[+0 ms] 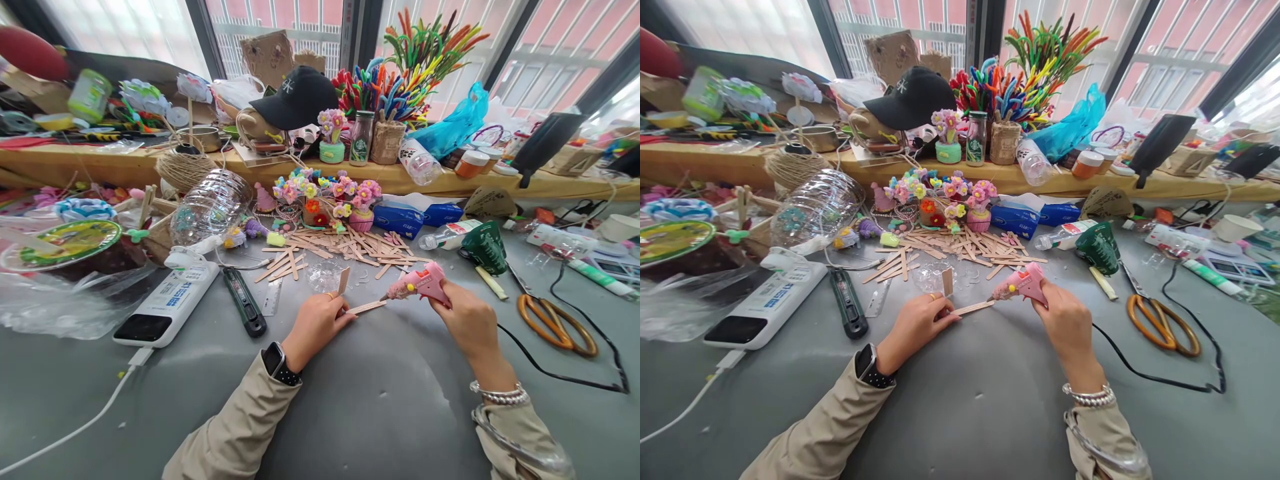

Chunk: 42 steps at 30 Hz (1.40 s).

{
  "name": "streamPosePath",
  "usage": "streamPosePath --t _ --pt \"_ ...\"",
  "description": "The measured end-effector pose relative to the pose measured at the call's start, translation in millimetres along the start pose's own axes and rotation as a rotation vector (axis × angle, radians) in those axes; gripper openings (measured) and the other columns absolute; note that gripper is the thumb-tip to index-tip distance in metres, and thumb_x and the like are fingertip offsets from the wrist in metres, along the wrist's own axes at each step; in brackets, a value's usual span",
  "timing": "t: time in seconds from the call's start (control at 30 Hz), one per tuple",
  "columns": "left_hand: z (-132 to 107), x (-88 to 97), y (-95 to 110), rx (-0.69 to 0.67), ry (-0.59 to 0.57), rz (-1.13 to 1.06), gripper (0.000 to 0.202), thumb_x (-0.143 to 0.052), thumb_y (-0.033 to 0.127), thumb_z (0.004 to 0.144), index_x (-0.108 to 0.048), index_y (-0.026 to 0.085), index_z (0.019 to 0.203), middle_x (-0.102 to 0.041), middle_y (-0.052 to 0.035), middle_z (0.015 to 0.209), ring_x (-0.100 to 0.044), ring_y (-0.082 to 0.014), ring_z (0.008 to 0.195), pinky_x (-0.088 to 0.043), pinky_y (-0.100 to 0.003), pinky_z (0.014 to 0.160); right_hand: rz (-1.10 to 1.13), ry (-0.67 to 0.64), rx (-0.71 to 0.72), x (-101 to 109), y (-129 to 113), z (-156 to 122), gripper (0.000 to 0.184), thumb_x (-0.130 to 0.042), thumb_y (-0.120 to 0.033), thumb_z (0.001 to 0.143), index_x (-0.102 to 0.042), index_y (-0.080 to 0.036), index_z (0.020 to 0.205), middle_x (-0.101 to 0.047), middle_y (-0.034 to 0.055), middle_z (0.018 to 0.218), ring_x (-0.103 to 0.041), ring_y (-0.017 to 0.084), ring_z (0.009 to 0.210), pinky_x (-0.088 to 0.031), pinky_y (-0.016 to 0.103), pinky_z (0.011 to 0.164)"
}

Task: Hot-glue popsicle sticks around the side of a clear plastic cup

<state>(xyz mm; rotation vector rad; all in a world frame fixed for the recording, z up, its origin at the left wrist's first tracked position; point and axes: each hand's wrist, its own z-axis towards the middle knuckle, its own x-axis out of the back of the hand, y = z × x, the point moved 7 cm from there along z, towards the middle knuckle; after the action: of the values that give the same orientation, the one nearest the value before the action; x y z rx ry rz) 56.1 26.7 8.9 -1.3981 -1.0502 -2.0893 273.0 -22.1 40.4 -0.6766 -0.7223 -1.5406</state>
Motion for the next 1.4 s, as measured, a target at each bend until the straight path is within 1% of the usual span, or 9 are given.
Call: streamPosePath --t 0.13,0.27,0.4,0.47,0.57,0.8,1.1,1.2,1.4 --pt "0 -0.3 0 0.007 -0.012 0.006 0.023 -0.048 0.038 0.08 -0.058 0.017 0.077 -0.059 -0.0013 0.071 -0.053 -0.0137 0.065 -0.035 -0.024 0.059 0.005 0.011 0.016 0 -1 0 0.033 -0.039 -0.036 0.081 -0.062 -0.013 0.085 -0.06 0.0057 0.058 -0.05 0.015 0.053 -0.025 0.025 0.047" --pt "0 -0.1 0 0.002 -0.012 0.011 0.023 -0.048 0.038 0.08 -0.058 0.017 0.077 -0.06 -0.0012 0.071 -0.053 -0.0138 0.065 -0.035 -0.024 0.059 0.033 -0.002 0.017 1 -3 1 0.035 -0.04 -0.042 0.081 -0.06 -0.014 0.08 -0.058 0.0043 0.056 -0.049 0.014 0.052 -0.024 0.024 0.046" --pt "1 0.3 0 0.01 -0.016 0.013 0.022 -0.049 0.037 0.08 -0.058 0.017 0.077 -0.06 -0.0012 0.071 -0.053 -0.014 0.065 -0.035 -0.024 0.058 0.017 0.001 -0.007 2 -5 1 0.041 -0.042 -0.051 0.077 -0.058 -0.014 0.071 -0.053 0.0021 0.051 -0.046 0.012 0.046 -0.023 0.023 0.044" --pt "1 0.7 1 0.01 -0.017 0.011 0.022 -0.049 0.036 0.08 -0.058 0.017 0.077 -0.06 -0.0012 0.071 -0.053 -0.0139 0.065 -0.035 -0.024 0.059 0.002 -0.002 -0.022 2 -5 1 0.041 -0.043 -0.052 0.075 -0.057 -0.014 0.07 -0.051 0.0008 0.049 -0.044 0.012 0.045 -0.023 0.022 0.044" --pt "1 0.9 1 0.009 -0.015 0.012 0.021 -0.05 0.036 0.08 -0.059 0.017 0.076 -0.06 -0.0011 0.071 -0.053 -0.0137 0.065 -0.035 -0.024 0.059 -0.003 0.0 -0.032 2 -6 1 0.037 -0.043 -0.049 0.075 -0.057 -0.014 0.074 -0.049 0.0002 0.048 -0.044 0.012 0.046 -0.022 0.022 0.043" --pt "0 1.0 1 0.002 0.002 0.014 0.021 -0.05 0.036 0.079 -0.059 0.017 0.077 -0.059 -0.0007 0.069 -0.053 -0.0136 0.064 -0.035 -0.023 0.058 -0.01 -0.002 -0.001 1 -9 1 0.029 -0.046 -0.042 0.075 -0.054 -0.015 0.07 -0.049 -0.0007 0.05 -0.045 0.011 0.046 -0.023 0.022 0.044" --pt "1 1.4 2 0.0 0.003 0.026 0.021 -0.05 0.036 0.08 -0.059 0.017 0.076 -0.059 -0.0009 0.069 -0.053 -0.0136 0.063 -0.035 -0.024 0.058 -0.036 0.06 0.069 2 -14 1 0.023 -0.044 -0.034 0.077 -0.056 -0.014 0.077 -0.054 0.0005 0.053 -0.049 0.012 0.05 -0.026 0.022 0.046" --pt "1 1.5 2 0.002 0.001 0.03 0.021 -0.05 0.036 0.08 -0.059 0.017 0.076 -0.059 -0.0008 0.069 -0.053 -0.0135 0.063 -0.035 -0.023 0.057 -0.035 0.063 0.073 2 -14 1 0.023 -0.044 -0.033 0.078 -0.056 -0.014 0.078 -0.055 0.001 0.054 -0.049 0.013 0.05 -0.026 0.023 0.046" --pt "1 1.0 2 0.002 0.0 0.025 0.022 -0.05 0.037 0.08 -0.058 0.017 0.076 -0.059 -0.0006 0.069 -0.053 -0.0133 0.064 -0.035 -0.023 0.057 -0.016 0.053 0.076 2 -14 1 0.021 -0.046 -0.034 0.077 -0.054 -0.014 0.073 -0.056 0.0015 0.055 -0.05 0.013 0.05 -0.027 0.022 0.046"
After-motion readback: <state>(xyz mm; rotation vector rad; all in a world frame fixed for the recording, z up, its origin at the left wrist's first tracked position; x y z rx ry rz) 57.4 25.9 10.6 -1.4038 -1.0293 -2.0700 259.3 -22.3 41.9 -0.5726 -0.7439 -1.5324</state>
